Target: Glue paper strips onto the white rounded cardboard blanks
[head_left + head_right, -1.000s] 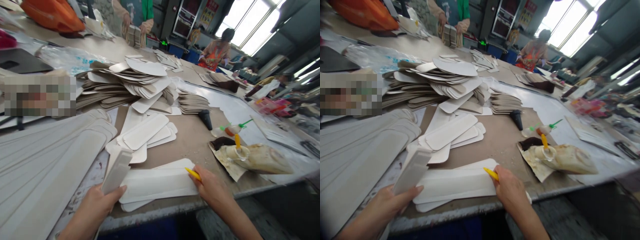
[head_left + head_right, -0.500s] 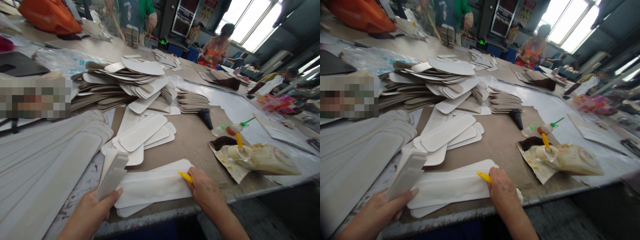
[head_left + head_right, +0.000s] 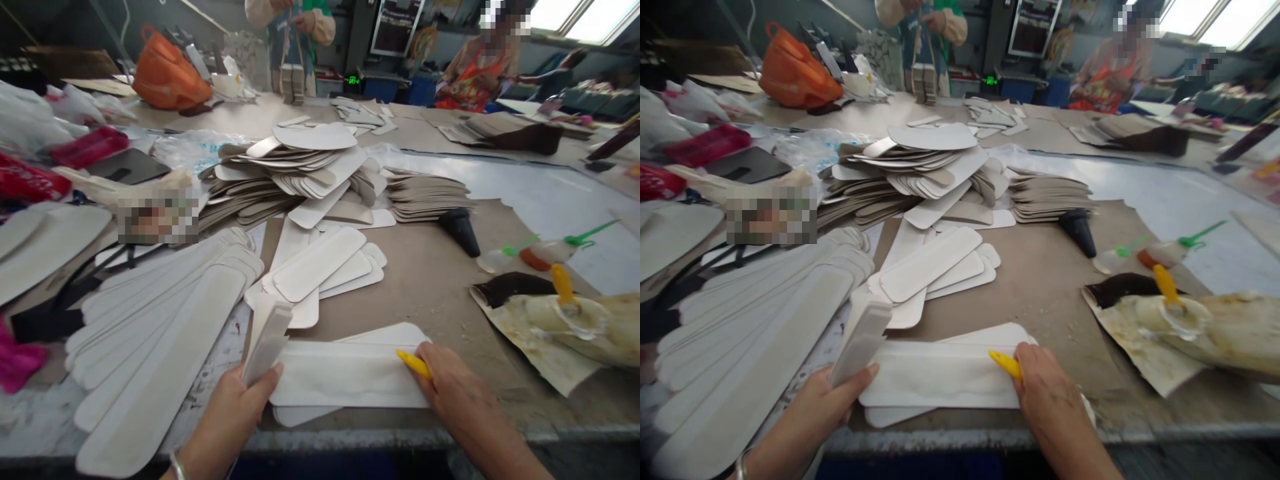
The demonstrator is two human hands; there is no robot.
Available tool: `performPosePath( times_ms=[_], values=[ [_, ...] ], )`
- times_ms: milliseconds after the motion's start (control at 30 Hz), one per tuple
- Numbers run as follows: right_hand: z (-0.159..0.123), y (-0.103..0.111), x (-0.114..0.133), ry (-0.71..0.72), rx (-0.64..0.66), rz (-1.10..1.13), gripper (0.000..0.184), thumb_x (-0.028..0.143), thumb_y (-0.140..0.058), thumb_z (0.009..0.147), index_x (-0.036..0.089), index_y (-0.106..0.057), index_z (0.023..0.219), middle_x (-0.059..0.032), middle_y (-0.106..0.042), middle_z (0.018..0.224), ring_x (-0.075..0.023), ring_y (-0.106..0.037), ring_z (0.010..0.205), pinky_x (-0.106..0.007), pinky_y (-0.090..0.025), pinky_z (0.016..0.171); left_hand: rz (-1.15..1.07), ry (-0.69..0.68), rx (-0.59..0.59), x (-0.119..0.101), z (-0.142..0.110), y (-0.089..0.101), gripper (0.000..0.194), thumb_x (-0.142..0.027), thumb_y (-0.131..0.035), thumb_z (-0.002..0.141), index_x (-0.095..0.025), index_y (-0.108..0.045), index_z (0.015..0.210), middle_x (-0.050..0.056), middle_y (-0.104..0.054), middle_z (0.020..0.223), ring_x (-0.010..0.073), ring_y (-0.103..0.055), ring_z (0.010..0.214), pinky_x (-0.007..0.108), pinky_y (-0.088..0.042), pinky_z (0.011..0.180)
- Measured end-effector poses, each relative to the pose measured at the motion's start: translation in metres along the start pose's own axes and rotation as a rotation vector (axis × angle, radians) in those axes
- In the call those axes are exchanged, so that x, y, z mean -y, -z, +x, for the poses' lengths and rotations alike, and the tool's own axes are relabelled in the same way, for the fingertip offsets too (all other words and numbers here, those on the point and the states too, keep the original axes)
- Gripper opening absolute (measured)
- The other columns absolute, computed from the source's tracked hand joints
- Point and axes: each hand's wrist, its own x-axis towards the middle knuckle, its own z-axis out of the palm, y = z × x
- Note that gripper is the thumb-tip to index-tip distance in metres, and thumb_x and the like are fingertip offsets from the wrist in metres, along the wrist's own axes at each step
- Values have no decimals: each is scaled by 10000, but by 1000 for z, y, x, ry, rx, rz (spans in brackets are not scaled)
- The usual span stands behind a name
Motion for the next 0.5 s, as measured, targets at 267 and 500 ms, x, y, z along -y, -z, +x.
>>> performPosePath(
  times_ms=[267, 500],
  values=[
    [6, 26, 30, -187, 30, -101, 180, 58, -570, 720, 205, -479, 768, -40, -563, 738, -234, -554, 723, -309, -395, 609, 84, -69, -51, 3, -6, 0, 417, -617, -557, 579, -238, -453, 440, -54, -350, 344, 152, -343, 403, 279, -259, 474],
    [-7, 44, 18, -423, -138, 192, 69, 242, -449, 853, 215, -455, 789, -24, -572, 739, -185, -566, 671, -282, -398, 614, 126, -120, -20, 19, 6, 4, 511, -657, -541, 594, -264, -364, 319, -29, -360, 315, 176, -365, 388, 329, -287, 543]
  ],
)
